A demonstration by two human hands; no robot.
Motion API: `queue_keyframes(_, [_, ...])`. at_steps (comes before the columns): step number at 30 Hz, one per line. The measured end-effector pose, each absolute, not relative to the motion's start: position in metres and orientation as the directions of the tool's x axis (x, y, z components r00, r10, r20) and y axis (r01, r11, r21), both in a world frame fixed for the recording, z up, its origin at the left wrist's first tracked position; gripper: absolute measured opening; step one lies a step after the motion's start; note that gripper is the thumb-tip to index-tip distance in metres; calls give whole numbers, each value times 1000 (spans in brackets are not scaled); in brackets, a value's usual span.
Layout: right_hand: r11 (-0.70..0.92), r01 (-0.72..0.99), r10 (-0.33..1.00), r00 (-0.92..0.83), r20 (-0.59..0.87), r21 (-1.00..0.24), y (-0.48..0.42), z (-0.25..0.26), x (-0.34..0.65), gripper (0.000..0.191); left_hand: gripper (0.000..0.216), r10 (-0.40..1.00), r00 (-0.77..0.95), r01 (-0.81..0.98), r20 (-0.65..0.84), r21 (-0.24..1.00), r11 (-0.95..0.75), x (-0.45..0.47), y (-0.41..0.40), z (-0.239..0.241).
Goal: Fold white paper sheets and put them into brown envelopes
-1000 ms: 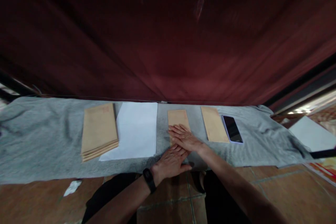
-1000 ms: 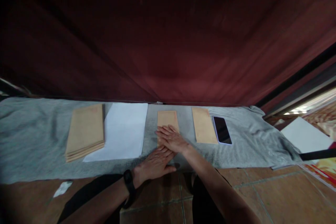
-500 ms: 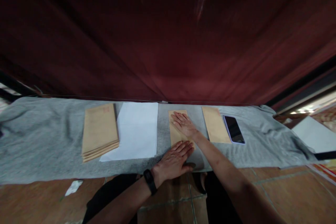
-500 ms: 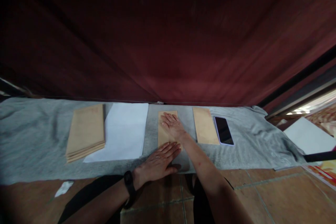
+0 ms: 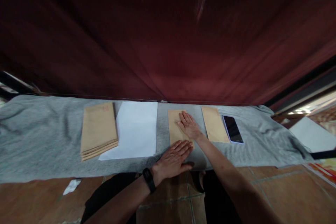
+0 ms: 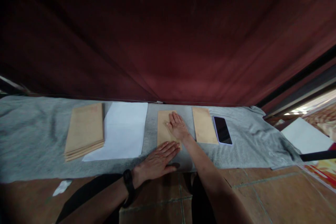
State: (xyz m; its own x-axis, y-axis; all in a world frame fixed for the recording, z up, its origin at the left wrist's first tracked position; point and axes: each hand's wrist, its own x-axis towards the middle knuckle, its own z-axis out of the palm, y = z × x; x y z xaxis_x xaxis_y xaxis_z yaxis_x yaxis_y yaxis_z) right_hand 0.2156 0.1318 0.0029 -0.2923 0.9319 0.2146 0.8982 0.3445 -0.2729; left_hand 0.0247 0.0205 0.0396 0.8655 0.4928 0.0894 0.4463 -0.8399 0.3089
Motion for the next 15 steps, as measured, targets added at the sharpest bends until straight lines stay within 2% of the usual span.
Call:
queue_keyframes(9, [365,888,931,-349,106,-280,89,9,238,59,69,507,859,457,67,344,-820,24,21,39])
queue_keyframes(15, [369,866,925,-376,46,-337,61,22,242,57,71,494,868,445,47,368,-816,24,24,36])
